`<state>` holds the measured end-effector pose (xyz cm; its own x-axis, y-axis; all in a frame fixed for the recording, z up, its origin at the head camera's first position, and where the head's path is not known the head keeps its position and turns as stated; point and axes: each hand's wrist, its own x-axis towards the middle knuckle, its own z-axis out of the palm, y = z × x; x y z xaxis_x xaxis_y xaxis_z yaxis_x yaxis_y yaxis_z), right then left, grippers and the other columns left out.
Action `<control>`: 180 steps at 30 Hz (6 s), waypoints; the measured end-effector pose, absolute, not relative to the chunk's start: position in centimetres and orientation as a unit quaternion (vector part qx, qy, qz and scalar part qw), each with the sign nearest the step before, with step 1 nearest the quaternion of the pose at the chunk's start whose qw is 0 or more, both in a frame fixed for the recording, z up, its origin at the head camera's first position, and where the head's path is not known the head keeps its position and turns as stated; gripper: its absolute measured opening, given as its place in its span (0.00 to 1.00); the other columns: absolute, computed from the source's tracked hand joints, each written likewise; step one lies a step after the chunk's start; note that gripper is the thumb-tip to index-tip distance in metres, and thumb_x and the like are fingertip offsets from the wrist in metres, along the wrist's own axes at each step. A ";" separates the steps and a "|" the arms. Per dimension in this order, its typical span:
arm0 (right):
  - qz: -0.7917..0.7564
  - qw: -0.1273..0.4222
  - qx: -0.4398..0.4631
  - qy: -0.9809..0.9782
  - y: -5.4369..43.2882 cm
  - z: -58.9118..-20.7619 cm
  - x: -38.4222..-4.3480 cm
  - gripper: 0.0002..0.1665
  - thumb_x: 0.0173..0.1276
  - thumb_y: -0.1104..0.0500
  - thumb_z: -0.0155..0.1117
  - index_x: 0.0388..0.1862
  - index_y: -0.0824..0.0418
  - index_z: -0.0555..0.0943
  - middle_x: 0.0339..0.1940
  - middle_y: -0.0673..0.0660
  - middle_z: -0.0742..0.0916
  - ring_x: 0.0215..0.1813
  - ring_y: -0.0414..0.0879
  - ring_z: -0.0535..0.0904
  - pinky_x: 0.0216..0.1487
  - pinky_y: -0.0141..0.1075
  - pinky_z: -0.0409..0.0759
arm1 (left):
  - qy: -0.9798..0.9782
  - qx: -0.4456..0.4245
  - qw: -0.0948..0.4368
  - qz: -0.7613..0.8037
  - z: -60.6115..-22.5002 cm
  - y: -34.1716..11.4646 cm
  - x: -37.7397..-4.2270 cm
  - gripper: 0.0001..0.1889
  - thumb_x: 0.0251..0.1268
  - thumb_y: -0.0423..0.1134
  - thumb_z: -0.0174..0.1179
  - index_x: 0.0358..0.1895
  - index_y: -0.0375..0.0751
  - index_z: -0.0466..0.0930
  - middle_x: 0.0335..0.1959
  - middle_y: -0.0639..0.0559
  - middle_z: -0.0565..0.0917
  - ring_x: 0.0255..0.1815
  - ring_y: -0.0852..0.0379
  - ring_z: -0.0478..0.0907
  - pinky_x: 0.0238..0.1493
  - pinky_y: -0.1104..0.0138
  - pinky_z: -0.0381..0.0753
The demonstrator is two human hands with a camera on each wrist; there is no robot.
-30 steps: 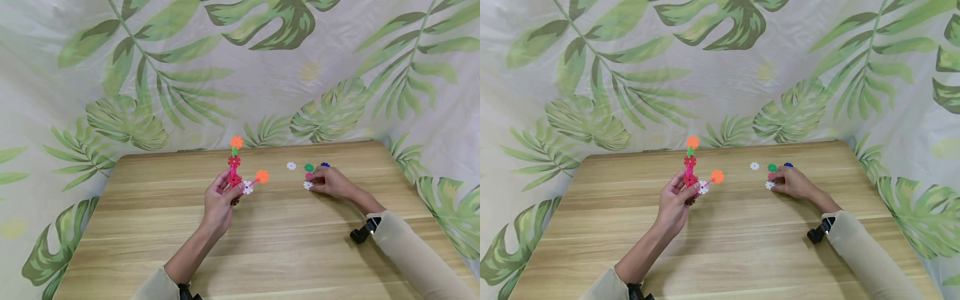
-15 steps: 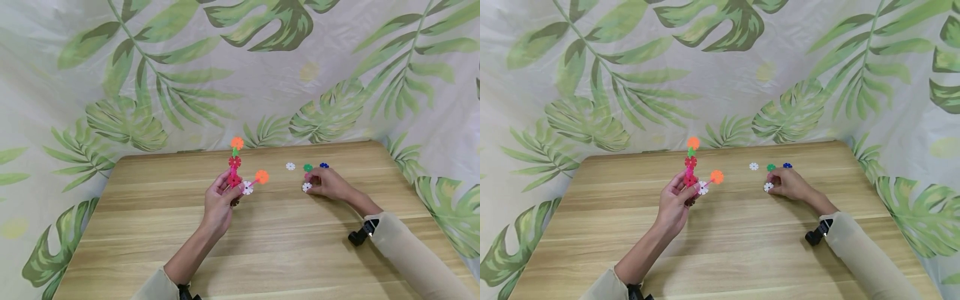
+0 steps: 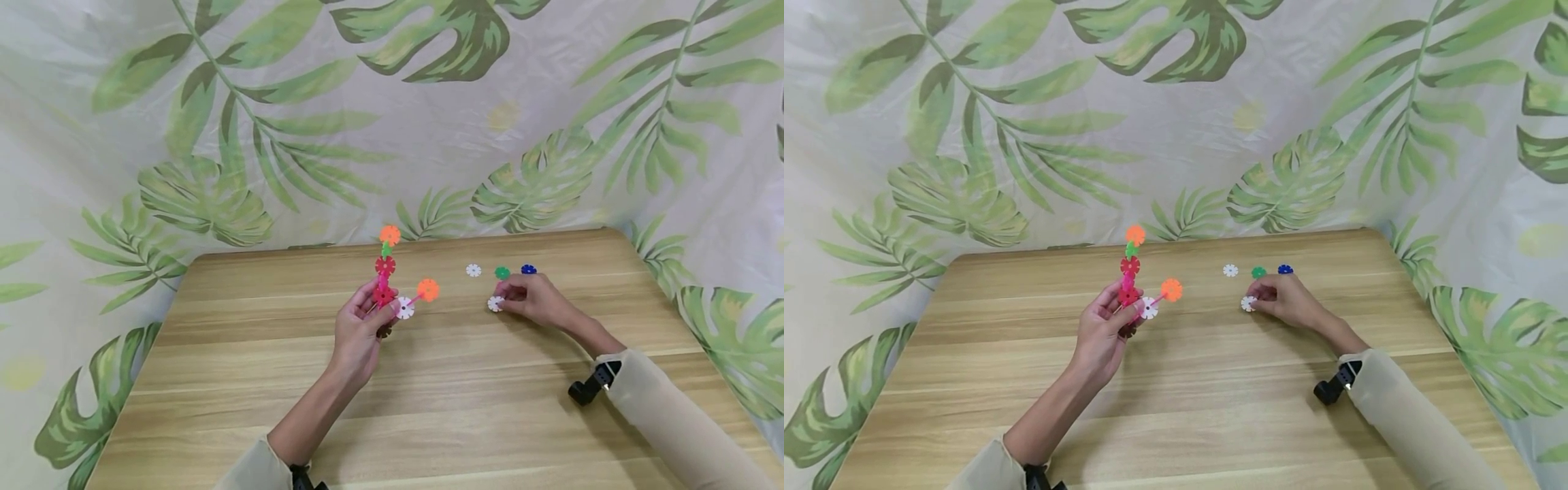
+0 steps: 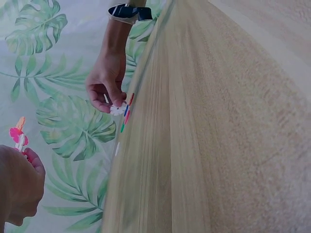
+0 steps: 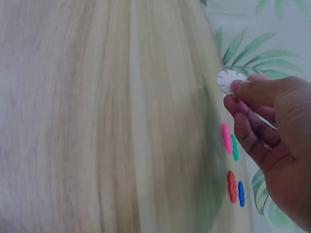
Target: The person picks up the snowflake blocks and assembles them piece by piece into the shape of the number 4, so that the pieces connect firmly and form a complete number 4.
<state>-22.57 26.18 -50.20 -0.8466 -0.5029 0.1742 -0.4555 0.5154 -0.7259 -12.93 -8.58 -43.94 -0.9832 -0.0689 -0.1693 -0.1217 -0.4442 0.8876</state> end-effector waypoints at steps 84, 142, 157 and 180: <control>-0.620 -0.072 -0.409 0.666 17.5 -42.4 -20.1 0.12 0.61 0.83 0.70 0.38 0.71 0.90 0.38 0.67 0.91 0.42 0.49 0.90 0.45 0.34 0.89 | 0.548 -0.108 0.073 0.826 -43.7 -7.5 -13.4 0.26 0.70 0.22 0.66 0.69 0.37 0.78 0.49 0.47 0.87 0.44 0.57 0.85 0.41 0.70 0.86; -0.556 -0.227 -0.411 0.686 15.2 -43.5 -18.8 0.31 0.48 0.82 0.81 0.55 0.76 0.86 0.52 0.65 0.91 0.50 0.55 0.91 0.52 0.40 0.89 | 0.514 -0.155 0.017 0.844 -43.2 -6.6 -13.6 0.26 0.69 0.22 0.66 0.69 0.39 0.80 0.47 0.50 0.90 0.40 0.59 0.84 0.36 0.72 0.84; -0.510 -0.280 -0.395 0.711 14.7 -43.6 -18.9 0.34 0.49 0.76 0.84 0.58 0.74 0.85 0.54 0.68 0.90 0.51 0.58 0.90 0.54 0.36 0.88 | 0.507 -0.157 0.000 0.848 -42.8 -5.7 -13.6 0.26 0.68 0.22 0.68 0.68 0.40 0.81 0.48 0.49 0.89 0.37 0.60 0.82 0.34 0.73 0.82; -0.496 -0.286 -0.399 0.716 14.8 -43.6 -19.1 0.28 0.53 0.74 0.80 0.55 0.74 0.86 0.48 0.67 0.91 0.45 0.57 0.91 0.51 0.43 0.90 | 0.488 -0.150 -0.015 0.860 -42.8 -5.1 -13.5 0.27 0.67 0.19 0.66 0.69 0.33 0.78 0.44 0.49 0.88 0.39 0.61 0.86 0.37 0.72 0.87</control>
